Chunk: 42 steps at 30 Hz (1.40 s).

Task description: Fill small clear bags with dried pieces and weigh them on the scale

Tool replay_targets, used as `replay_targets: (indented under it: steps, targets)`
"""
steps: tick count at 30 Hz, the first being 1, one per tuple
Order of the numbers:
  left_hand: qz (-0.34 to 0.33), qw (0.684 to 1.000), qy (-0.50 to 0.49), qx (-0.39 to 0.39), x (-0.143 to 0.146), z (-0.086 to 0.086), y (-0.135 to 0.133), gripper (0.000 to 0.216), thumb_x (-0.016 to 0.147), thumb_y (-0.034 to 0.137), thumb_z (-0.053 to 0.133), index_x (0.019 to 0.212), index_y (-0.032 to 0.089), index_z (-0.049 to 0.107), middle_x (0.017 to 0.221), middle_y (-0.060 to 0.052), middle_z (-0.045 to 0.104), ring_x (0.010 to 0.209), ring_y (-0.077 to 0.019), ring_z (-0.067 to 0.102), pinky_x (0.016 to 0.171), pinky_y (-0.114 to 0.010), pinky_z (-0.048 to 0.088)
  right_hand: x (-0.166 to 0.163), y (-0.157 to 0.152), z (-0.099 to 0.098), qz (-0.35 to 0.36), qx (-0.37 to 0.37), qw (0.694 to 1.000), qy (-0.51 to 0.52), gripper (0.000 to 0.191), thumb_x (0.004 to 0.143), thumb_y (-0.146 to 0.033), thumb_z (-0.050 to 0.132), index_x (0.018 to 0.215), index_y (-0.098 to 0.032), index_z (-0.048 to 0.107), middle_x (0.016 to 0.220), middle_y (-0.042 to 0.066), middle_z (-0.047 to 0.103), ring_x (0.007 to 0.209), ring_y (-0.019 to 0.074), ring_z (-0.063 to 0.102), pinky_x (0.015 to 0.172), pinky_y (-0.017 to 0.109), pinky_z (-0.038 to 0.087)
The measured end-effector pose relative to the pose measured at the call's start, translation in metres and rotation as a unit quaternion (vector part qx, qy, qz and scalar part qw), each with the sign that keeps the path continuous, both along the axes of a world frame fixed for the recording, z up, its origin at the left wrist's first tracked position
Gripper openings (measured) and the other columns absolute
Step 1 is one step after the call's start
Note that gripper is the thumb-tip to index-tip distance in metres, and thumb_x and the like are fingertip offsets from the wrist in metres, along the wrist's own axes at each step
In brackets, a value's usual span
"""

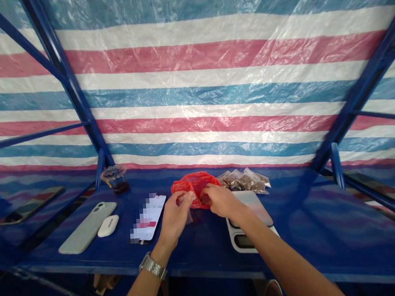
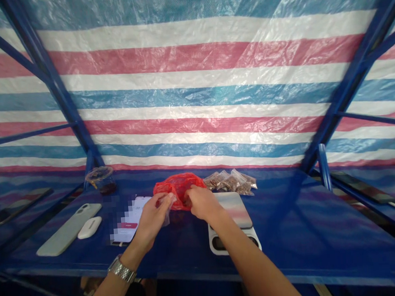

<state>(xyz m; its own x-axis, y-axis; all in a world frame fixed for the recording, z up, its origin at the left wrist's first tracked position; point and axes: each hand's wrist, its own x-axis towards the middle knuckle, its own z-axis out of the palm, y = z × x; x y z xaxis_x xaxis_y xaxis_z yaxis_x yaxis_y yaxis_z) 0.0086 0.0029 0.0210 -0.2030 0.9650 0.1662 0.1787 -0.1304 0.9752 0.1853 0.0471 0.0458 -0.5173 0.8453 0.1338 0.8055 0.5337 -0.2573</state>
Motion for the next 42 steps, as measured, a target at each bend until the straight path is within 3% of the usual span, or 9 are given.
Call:
replay_targets:
  steps: [4,9,14,19,25,31,33,39,42]
  targets:
    - [-0.066,0.997,0.046,0.005,-0.009,-0.001,0.0,0.039,0.083,0.053,0.071,0.094,0.016,0.074,0.089,-0.006,0.077,0.084,-0.0216,0.069,0.079,-0.03,0.049,0.0,-0.001,-0.001,-0.067,-0.01,0.997,-0.027,0.026,0.085,-0.008,0.059,0.108,-0.014,0.069,0.119,0.015,0.07,0.107,0.0261,0.069,0.087,0.032,0.049]
    - [-0.076,0.997,0.019,0.011,-0.014,-0.003,0.001,0.041,0.086,0.055,0.068,0.101,0.017,0.071,0.094,-0.006,0.076,0.089,-0.0209,0.068,0.082,-0.029,0.049,0.0,-0.004,0.002,-0.074,-0.006,0.996,-0.044,0.029,0.085,-0.005,0.059,0.112,-0.012,0.069,0.131,0.017,0.065,0.117,0.0265,0.067,0.095,0.031,0.05]
    - [-0.095,0.995,0.024,0.01,-0.007,0.0,-0.001,0.038,0.086,0.053,0.071,0.099,0.017,0.071,0.092,-0.005,0.075,0.084,-0.0186,0.067,0.079,-0.027,0.049,-0.007,-0.01,0.01,-0.105,-0.002,0.993,-0.059,0.033,0.083,-0.004,0.06,0.112,-0.013,0.07,0.128,0.015,0.066,0.108,0.0284,0.071,0.089,0.035,0.055]
    - [-0.061,0.997,-0.037,-0.004,-0.008,0.001,0.001,0.041,0.084,0.056,0.072,0.099,0.017,0.071,0.093,-0.007,0.077,0.084,-0.0178,0.069,0.077,-0.026,0.049,-0.012,-0.009,0.013,-0.149,0.027,0.985,-0.084,0.039,0.088,-0.003,0.052,0.12,-0.016,0.07,0.137,0.017,0.061,0.104,0.0289,0.072,0.085,0.038,0.058]
    - [-0.049,0.997,-0.052,-0.009,-0.007,-0.005,0.004,0.044,0.08,0.055,0.077,0.1,0.016,0.073,0.096,-0.009,0.077,0.088,-0.018,0.069,0.079,-0.026,0.05,-0.007,-0.004,0.011,-0.089,0.031,0.993,-0.067,0.039,0.088,-0.003,0.052,0.117,-0.018,0.072,0.128,0.013,0.067,0.106,0.0268,0.071,0.091,0.037,0.056]
    - [0.002,0.983,-0.185,-0.02,0.008,-0.003,0.004,0.047,0.077,0.058,0.078,0.098,0.017,0.069,0.083,-0.003,0.072,0.061,-0.0095,0.059,0.053,-0.02,0.04,-0.006,-0.006,0.01,-0.072,0.028,0.995,-0.059,0.04,0.086,-0.002,0.052,0.116,-0.019,0.073,0.125,0.013,0.069,0.105,0.0261,0.072,0.09,0.036,0.056]
    - [0.021,0.978,-0.206,-0.005,0.009,0.0,0.004,0.047,0.078,0.058,0.077,0.098,0.017,0.069,0.083,-0.002,0.072,0.059,-0.0088,0.057,0.05,-0.019,0.037,-0.006,-0.007,0.009,-0.077,0.024,0.995,-0.06,0.038,0.085,-0.003,0.053,0.114,-0.017,0.073,0.124,0.014,0.07,0.105,0.0274,0.072,0.089,0.037,0.056]
    - [0.009,0.998,-0.066,-0.011,0.005,-0.001,-0.002,0.043,0.08,0.052,0.077,0.102,0.016,0.073,0.101,-0.008,0.077,0.092,-0.019,0.069,0.084,-0.029,0.052,0.001,-0.005,0.006,-0.059,0.01,0.998,-0.026,0.04,0.082,-0.007,0.061,0.118,-0.022,0.072,0.123,0.01,0.071,0.109,0.0271,0.07,0.09,0.035,0.054]
    - [0.002,0.996,-0.077,-0.035,0.007,-0.002,-0.006,0.046,0.08,0.055,0.075,0.105,0.016,0.073,0.105,-0.009,0.077,0.095,-0.0204,0.07,0.089,-0.032,0.052,0.004,-0.008,0.011,-0.033,0.022,0.998,-0.041,0.038,0.082,-0.004,0.059,0.112,-0.023,0.074,0.119,0.009,0.072,0.104,0.0253,0.071,0.086,0.033,0.053]
